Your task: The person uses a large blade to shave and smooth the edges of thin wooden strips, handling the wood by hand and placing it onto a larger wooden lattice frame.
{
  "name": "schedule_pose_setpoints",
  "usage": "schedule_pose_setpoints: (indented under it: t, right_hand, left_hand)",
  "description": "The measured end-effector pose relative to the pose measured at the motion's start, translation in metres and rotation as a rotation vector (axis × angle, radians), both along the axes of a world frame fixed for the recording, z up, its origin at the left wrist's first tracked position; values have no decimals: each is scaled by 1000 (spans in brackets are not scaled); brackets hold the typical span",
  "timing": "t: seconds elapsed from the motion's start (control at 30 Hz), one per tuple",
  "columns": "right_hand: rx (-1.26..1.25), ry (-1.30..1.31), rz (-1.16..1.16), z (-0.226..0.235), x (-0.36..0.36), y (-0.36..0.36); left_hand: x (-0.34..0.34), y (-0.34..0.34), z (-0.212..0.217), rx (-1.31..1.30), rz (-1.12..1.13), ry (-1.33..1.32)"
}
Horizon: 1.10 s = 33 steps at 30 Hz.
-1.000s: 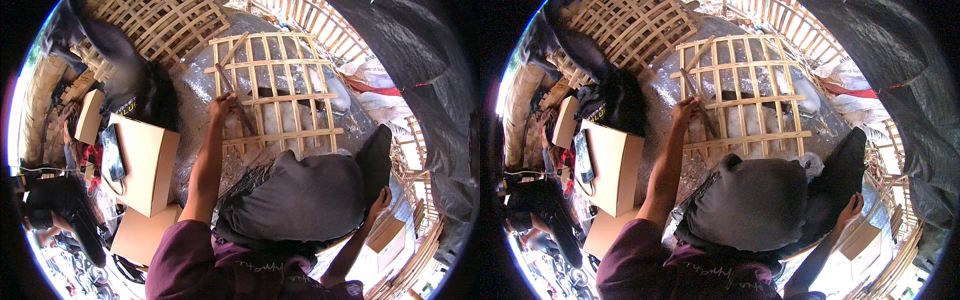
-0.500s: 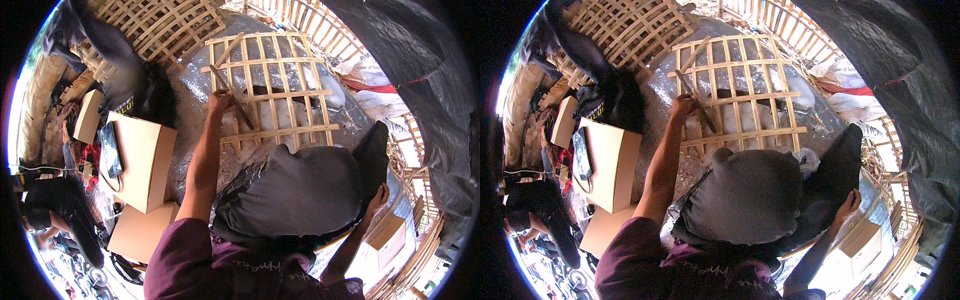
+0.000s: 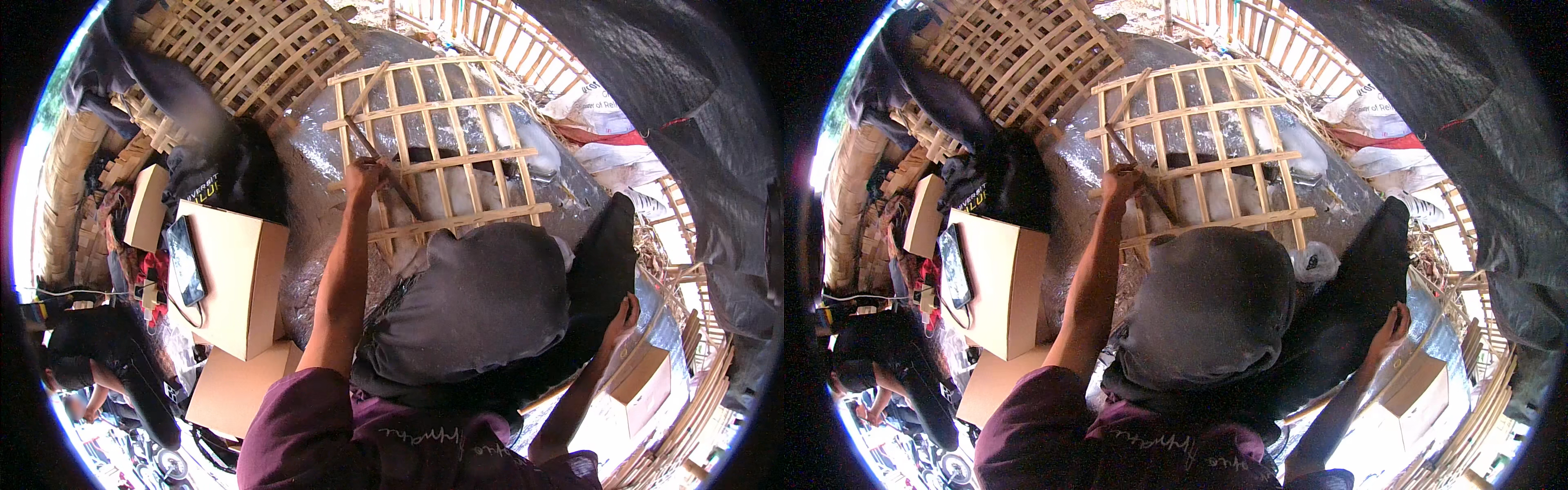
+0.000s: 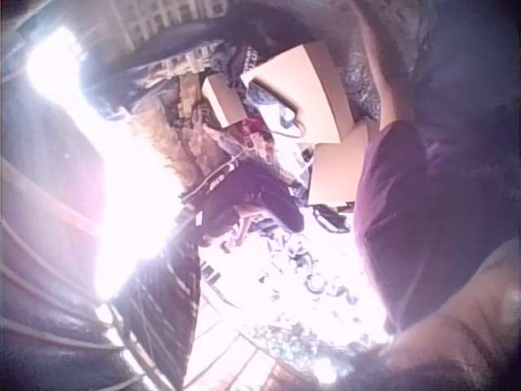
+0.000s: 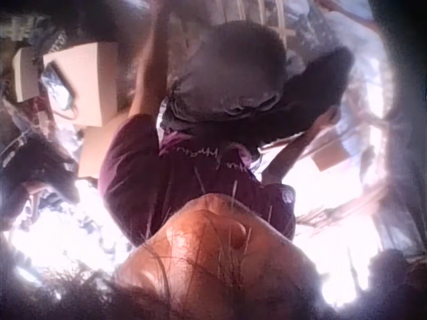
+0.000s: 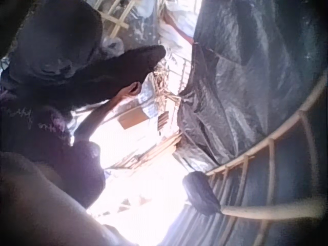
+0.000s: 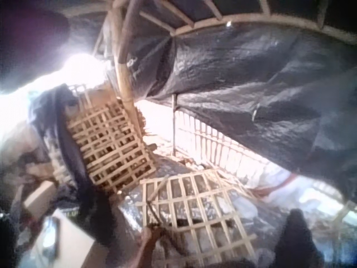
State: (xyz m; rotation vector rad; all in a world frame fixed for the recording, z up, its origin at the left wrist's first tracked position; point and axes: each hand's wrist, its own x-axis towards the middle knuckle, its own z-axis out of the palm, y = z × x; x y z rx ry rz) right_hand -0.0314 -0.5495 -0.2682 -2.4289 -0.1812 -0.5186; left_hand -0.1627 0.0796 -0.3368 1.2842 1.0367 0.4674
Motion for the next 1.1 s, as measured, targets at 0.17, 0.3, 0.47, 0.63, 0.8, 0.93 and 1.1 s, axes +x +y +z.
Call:
schedule_pose_setpoints:
  t: [0.17,0.3,0.47,0.63,0.8,0.93,1.1]
  right_hand:
    - [26,12,-7,-2,2,-2]
    - [22,14,-15,1,0,0]
    - [43,44,-36,0,0,1]
    - [37,16,-34,-7,2,-7]
    - [36,17,-38,-8,3,-8]
    - [42,18,-38,-7,2,-6]
    - [77,54,-50,-7,3,0]
  left_hand:
    - [5,-1,1,39,13,134]
    - [5,4,-3,-3,-44,131]
    - [-1,14,-30,-11,-47,47]
    - [0,9,-22,7,-96,81]
    - [2,1,-9,11,-89,137]
    - [0,1,-10,63,-111,166]
    - [-5,19,-35,103,-155,167]
